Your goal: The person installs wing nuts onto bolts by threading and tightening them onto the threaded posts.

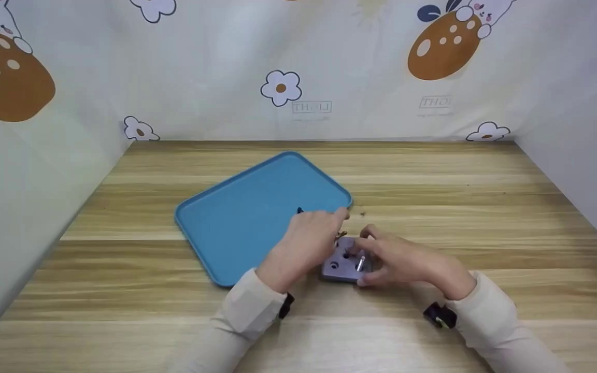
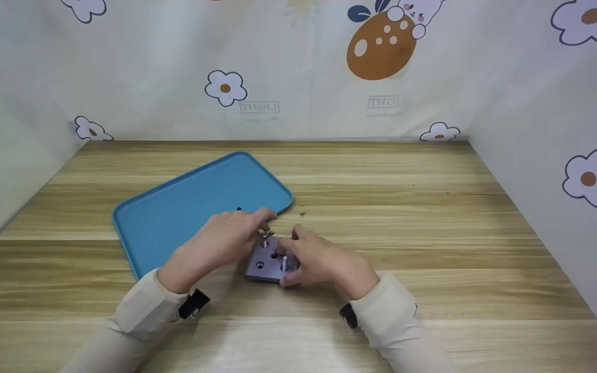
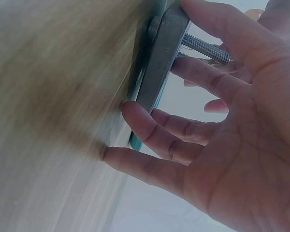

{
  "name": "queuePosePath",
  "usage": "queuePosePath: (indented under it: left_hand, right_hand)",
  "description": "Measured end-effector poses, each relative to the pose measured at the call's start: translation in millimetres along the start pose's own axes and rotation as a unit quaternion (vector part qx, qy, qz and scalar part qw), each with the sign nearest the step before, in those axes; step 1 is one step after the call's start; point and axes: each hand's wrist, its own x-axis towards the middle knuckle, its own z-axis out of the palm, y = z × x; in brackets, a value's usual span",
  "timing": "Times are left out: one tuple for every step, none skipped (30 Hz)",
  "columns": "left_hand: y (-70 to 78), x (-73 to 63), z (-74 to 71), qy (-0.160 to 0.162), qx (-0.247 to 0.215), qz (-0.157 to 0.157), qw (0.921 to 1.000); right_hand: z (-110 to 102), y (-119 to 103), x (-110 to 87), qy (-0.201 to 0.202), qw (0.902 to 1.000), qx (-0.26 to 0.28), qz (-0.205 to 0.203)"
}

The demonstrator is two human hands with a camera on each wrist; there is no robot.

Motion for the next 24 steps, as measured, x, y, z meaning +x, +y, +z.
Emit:
queuePosePath:
  left_hand:
    - [-0.1, 0.2, 0.4, -0.001, -0.001, 0.001, 1.0000]
    - [-0.4, 0.0, 0.7, 0.000, -0.001, 0.003, 1.0000]
    - [-0.8, -0.3, 0.6, 0.001, 0.000, 0.005, 1.0000]
    - [-1.2, -0.6, 0.3, 0.002, 0.002, 0.005, 1.0000]
    - [-1.5, -1.0, -0.1, 0.003, 0.004, 0.005, 1.0000]
    - [-1.9, -1.4, -0.7, 0.006, 0.008, 0.004, 0.9999]
    - [-2.2, -1.9, -1.2, 0.010, 0.011, 0.003, 0.9999]
    - [-2.5, -2.4, -2.0, 0.013, 0.015, 0.001, 0.9998]
    - [-2.3, -3.0, -3.2, 0.015, 0.017, 0.000, 0.9998]
    - [-2.3, -3.5, -4.0, 0.015, 0.016, -0.001, 0.9998]
    - [-2.1, -3.7, -4.4, 0.014, 0.013, -0.002, 0.9998]
    - [-1.9, -3.9, -4.5, 0.012, 0.009, -0.003, 0.9999]
    - [-1.7, -3.9, -4.6, 0.008, 0.004, -0.004, 1.0000]
    - [-1.5, -3.8, -4.5, 0.003, -0.001, -0.005, 1.0000]
    - [-1.5, -3.7, -4.2, -0.001, -0.006, -0.006, 1.0000]
    - [-1.5, -3.3, -3.6, -0.005, -0.010, -0.008, 0.9999]
    - [-1.5, -2.8, -3.0, -0.008, -0.012, -0.010, 0.9999]
    - [-1.5, -2.7, -2.7, -0.008, -0.009, -0.011, 0.9999]
    - [-1.6, -2.6, -2.4, -0.008, -0.006, -0.011, 0.9999]
    - [-1.6, -2.4, -2.2, -0.007, -0.003, -0.011, 0.9999]
    - [-1.6, -2.3, -2.0, -0.006, -0.001, -0.011, 0.9999]
    - [-1.6, -2.3, -1.9, -0.006, 0.002, -0.011, 0.9999]
    - [-1.6, -2.2, -1.8, -0.005, 0.004, -0.011, 0.9999]
    - [-1.6, -2.0, -1.6, -0.003, 0.007, -0.011, 0.9999]
  right_hand:
    - [0.1, 0.2, 0.0, 0.000, 1.0000, -0.002, 0.000]
    - [0.0, 0.0, -0.1, 0.001, 1.0000, -0.004, 0.000]
    - [0.0, -0.2, -0.1, 0.001, 1.0000, -0.005, 0.001]
    - [0.1, -0.3, -0.1, 0.001, 1.0000, -0.006, 0.001]
    - [0.2, -0.4, -0.1, 0.001, 1.0000, -0.006, 0.002]
    - [0.0, -0.7, 0.0, 0.000, 1.0000, -0.006, 0.003]
    - [-0.1, -0.9, 0.1, -0.001, 1.0000, -0.005, 0.005]
    - [-0.3, -1.3, 0.2, -0.002, 1.0000, -0.005, 0.007]
    - [-0.6, -1.4, 0.4, -0.004, 0.9999, -0.005, 0.009]
    - [-0.6, -1.3, 0.3, -0.004, 0.9999, -0.005, 0.009]
    - [-0.6, -1.4, 0.3, -0.005, 0.9999, -0.006, 0.009]
    - [-0.4, -0.9, 0.2, -0.005, 0.9999, -0.006, 0.007]
    - [-0.2, -0.5, 0.1, -0.004, 1.0000, -0.006, 0.005]
    - [-0.3, -0.4, 0.0, -0.003, 1.0000, -0.007, 0.004]
    - [-0.3, -0.1, 0.0, -0.001, 1.0000, -0.007, 0.002]
    - [-0.2, 0.1, 0.0, 0.000, 1.0000, -0.008, 0.001]
    - [-0.3, 0.1, 0.1, 0.001, 1.0000, -0.008, 0.001]
    - [-0.3, 0.3, 0.2, 0.004, 1.0000, -0.008, -0.003]
    - [-0.4, 0.0, 0.3, 0.005, 0.9999, -0.008, -0.006]
    - [-0.6, -0.1, 0.4, 0.006, 0.9999, -0.008, -0.007]
    - [-0.4, 0.2, 0.5, 0.008, 0.9999, -0.008, -0.012]
    - [-0.3, 0.4, 0.5, 0.009, 0.9998, -0.009, -0.017]
    - [-0.2, 0.6, 0.4, 0.010, 0.9997, -0.009, -0.019]
    - [-0.1, 0.6, 0.4, 0.010, 0.9997, -0.009, -0.023]
